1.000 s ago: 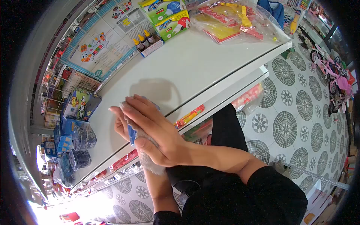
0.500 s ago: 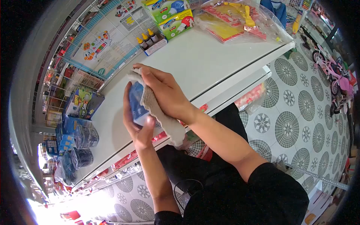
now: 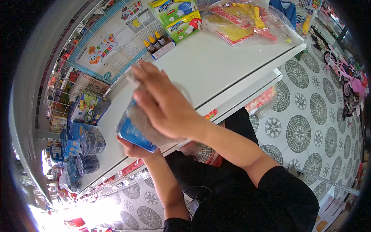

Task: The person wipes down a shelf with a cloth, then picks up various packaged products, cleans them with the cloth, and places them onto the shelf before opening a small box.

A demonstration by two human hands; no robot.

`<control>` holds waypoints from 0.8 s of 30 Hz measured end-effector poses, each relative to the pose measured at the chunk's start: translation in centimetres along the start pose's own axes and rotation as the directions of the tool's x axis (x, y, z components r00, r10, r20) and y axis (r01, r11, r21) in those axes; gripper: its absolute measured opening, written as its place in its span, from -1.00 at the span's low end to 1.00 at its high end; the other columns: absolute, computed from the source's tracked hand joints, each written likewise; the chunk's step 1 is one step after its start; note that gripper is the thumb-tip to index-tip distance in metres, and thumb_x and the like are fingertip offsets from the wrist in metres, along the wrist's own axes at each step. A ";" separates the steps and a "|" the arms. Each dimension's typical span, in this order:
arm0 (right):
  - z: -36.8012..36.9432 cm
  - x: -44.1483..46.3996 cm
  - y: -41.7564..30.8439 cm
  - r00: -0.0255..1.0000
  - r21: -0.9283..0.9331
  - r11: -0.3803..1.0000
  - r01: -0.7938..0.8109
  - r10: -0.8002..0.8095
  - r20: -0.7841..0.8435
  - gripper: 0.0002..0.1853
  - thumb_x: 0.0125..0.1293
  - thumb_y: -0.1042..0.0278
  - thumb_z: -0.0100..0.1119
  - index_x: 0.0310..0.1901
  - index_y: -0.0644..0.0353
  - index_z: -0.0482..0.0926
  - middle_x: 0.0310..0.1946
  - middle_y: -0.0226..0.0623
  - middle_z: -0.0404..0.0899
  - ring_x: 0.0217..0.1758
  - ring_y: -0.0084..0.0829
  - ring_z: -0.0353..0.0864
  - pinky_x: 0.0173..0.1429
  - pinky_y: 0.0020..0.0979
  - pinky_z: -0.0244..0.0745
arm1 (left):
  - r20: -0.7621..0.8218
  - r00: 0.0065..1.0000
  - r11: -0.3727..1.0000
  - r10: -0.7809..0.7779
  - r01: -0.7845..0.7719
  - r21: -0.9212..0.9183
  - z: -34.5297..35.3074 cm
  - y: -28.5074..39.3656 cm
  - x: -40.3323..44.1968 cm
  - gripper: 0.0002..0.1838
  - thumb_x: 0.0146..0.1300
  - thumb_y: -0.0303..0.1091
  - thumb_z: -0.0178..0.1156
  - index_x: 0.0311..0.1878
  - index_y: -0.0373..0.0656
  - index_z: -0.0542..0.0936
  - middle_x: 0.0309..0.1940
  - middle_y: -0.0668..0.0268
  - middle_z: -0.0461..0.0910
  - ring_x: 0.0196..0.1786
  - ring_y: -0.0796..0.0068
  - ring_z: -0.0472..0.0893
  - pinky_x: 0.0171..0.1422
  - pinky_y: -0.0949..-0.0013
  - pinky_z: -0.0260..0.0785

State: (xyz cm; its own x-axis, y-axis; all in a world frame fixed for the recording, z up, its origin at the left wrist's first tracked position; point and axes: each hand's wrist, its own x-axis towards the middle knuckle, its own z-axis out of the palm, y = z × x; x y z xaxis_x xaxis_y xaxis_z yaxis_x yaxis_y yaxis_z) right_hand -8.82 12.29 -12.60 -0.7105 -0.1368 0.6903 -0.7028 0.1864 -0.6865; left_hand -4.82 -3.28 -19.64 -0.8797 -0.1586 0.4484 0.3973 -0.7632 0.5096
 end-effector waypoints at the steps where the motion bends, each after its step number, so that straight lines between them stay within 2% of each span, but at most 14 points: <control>1: 0.0 0.5 0.5 0.994 0.139 0.986 -0.090 0.098 -0.055 -0.46 0.46 0.16 -0.07 0.31 0.40 0.25 0.25 0.20 0.33 0.37 0.01 0.31 0.40 -0.23 0.19 | 0.001 1.000 1.000 0.003 -0.003 0.002 -0.5 -0.1 -0.1 -0.25 0.41 0.20 -0.26 0.33 -0.33 0.29 0.29 0.03 0.37 0.33 0.06 0.38 0.42 -0.02 0.19; 2: -0.7 0.9 0.4 0.965 0.404 0.876 -0.261 0.249 0.083 -0.45 0.47 0.10 -0.08 0.26 0.45 0.29 0.03 0.13 0.52 0.11 -0.13 0.55 0.20 -0.41 0.37 | 0.100 0.995 0.998 -0.001 0.007 -0.056 -0.6 -0.2 0.0 -0.27 0.42 0.18 -0.25 0.33 -0.33 0.29 0.28 0.02 0.38 0.33 0.06 0.38 0.42 -0.02 0.20; 3: -0.7 0.7 0.1 0.965 0.404 0.877 -0.262 0.251 0.081 -0.45 0.47 0.10 -0.08 0.26 0.45 0.29 0.03 0.13 0.52 0.11 -0.13 0.55 0.20 -0.41 0.37 | 0.198 0.980 0.993 -0.003 0.026 -0.114 -0.8 -0.4 -0.1 -0.28 0.42 0.15 -0.24 0.33 -0.32 0.29 0.27 0.01 0.39 0.32 0.05 0.39 0.42 -0.01 0.20; 5: -0.6 -0.4 -0.7 0.929 0.337 0.866 -0.370 0.332 0.165 -0.42 0.46 0.09 -0.05 0.27 0.46 0.28 -0.11 0.07 0.58 -0.03 -0.25 0.59 0.11 -0.43 0.41 | 0.098 0.995 0.994 -0.013 0.023 -0.105 -0.9 -0.3 -0.4 -0.35 0.43 0.09 -0.28 0.29 -0.30 0.35 0.24 0.02 0.42 0.29 0.06 0.43 0.39 0.01 0.24; 7: 0.2 -2.0 -0.4 0.942 0.331 0.882 -0.335 0.299 0.154 -0.38 0.44 0.08 -0.02 0.31 0.46 0.21 -0.02 0.12 0.54 0.05 -0.14 0.58 0.15 -0.38 0.41 | -0.100 0.994 0.999 -0.043 0.042 -0.019 -0.5 -0.2 -0.7 -0.38 0.42 0.06 -0.31 0.24 -0.26 0.40 0.21 0.04 0.46 0.22 0.08 0.48 0.35 0.02 0.30; 9: 1.2 -3.4 -0.1 0.993 0.191 0.976 -0.108 0.114 -0.025 -0.35 0.42 0.13 0.02 0.35 0.46 0.13 0.10 0.17 0.46 0.12 -0.03 0.55 0.18 -0.32 0.42 | -0.078 0.995 0.997 -0.055 0.050 -0.064 -0.7 -0.3 -0.4 -0.36 0.40 0.08 -0.32 0.23 -0.25 0.42 0.21 0.03 0.45 0.21 0.08 0.49 0.33 0.04 0.32; 10: 1.3 -4.4 -0.4 0.998 0.128 0.991 -0.048 0.051 -0.022 -0.34 0.39 0.22 0.06 0.36 0.46 0.10 0.22 0.23 0.35 0.20 0.09 0.48 0.21 -0.25 0.42 | -0.024 0.999 0.998 -0.047 0.047 -0.030 -2.7 0.1 -0.4 -0.36 0.40 0.08 -0.32 0.24 -0.25 0.41 0.22 0.02 0.45 0.23 0.07 0.47 0.35 0.05 0.31; 13: 0.7 -5.9 -0.4 0.994 0.089 0.992 -0.093 0.087 0.068 -0.35 0.37 0.31 0.08 0.36 0.45 0.08 0.24 0.25 0.32 0.20 0.13 0.46 0.21 -0.21 0.43 | 0.030 0.997 0.992 -0.069 0.072 -0.101 -0.7 0.3 0.2 -0.37 0.41 0.08 -0.28 0.23 -0.25 0.43 0.22 0.02 0.45 0.29 0.05 0.42 0.37 -0.01 0.26; 15: -1.0 -5.8 -0.6 0.988 0.137 0.981 -0.139 0.128 0.088 -0.43 0.35 0.35 0.10 0.31 0.45 0.19 0.21 0.23 0.37 0.20 0.12 0.46 0.19 -0.18 0.45 | -0.084 0.979 0.966 -0.185 0.165 -0.201 3.3 0.0 0.7 -0.41 0.41 0.07 -0.22 0.21 -0.23 0.45 0.20 0.06 0.48 0.27 0.04 0.43 0.37 -0.10 0.23; 16: -2.3 -5.2 -0.5 0.970 0.164 0.968 -0.192 0.162 0.182 -0.48 0.34 0.37 0.10 0.27 0.41 0.26 0.15 0.19 0.43 0.18 0.08 0.49 0.17 -0.19 0.47 | -0.334 0.925 0.983 -0.179 0.154 -0.102 4.6 -0.2 1.1 -0.42 0.39 0.07 -0.14 0.22 -0.21 0.45 0.19 0.07 0.48 0.25 0.06 0.45 0.36 -0.12 0.22; 18: -4.5 -4.3 0.5 0.941 0.187 0.951 -0.246 0.188 0.283 -0.53 0.33 0.39 0.11 0.24 0.37 0.33 0.10 0.16 0.49 0.15 0.04 0.52 0.15 -0.21 0.49 | -0.325 0.927 0.978 -0.185 0.143 -0.148 5.1 -0.2 1.5 -0.43 0.38 0.06 -0.11 0.20 -0.21 0.46 0.17 0.08 0.50 0.24 0.07 0.46 0.34 -0.11 0.23; 20: -6.6 -3.0 2.0 0.955 -0.084 0.986 -0.141 0.158 0.249 -0.61 0.31 0.42 0.12 0.16 0.29 0.45 -0.01 0.09 0.57 0.07 -0.01 0.58 0.09 -0.25 0.52 | -0.315 0.931 0.973 -0.187 0.131 -0.191 5.1 -0.3 1.9 -0.44 0.36 0.06 -0.07 0.18 -0.20 0.47 0.15 0.09 0.51 0.22 0.08 0.47 0.33 -0.09 0.25; 22: -9.1 -1.4 5.0 0.988 -0.182 0.978 -0.101 0.120 0.095 -0.62 0.29 0.46 0.10 0.15 0.26 0.47 -0.03 0.07 0.59 0.03 -0.05 0.62 0.05 -0.30 0.51 | -0.395 0.897 0.976 -0.197 0.141 -0.165 5.0 -0.3 2.2 -0.48 0.33 0.02 0.01 0.14 -0.21 0.50 0.10 0.12 0.55 0.18 0.12 0.49 0.31 0.00 0.27; 24: -12.2 0.6 7.3 0.986 -0.278 0.946 -0.164 0.169 -0.006 -0.64 0.30 0.44 0.09 0.13 0.28 0.48 -0.05 0.06 0.59 -0.02 -0.08 0.63 0.05 -0.32 0.48 | -0.334 0.919 0.976 -0.210 0.179 -0.123 4.2 0.4 2.4 -0.52 0.32 -0.03 0.03 0.12 -0.22 0.51 0.08 0.15 0.56 0.17 0.14 0.50 0.31 0.04 0.28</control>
State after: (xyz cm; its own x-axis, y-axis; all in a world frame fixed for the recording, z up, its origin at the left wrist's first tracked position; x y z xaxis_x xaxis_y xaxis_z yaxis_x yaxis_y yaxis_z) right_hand -13.96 25.46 -14.38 -0.8189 -0.0971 0.5656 -0.5389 0.4691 -0.6997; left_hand -5.70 -1.28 -15.26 -0.9791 -0.1943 0.0597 0.1985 -0.8507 0.4868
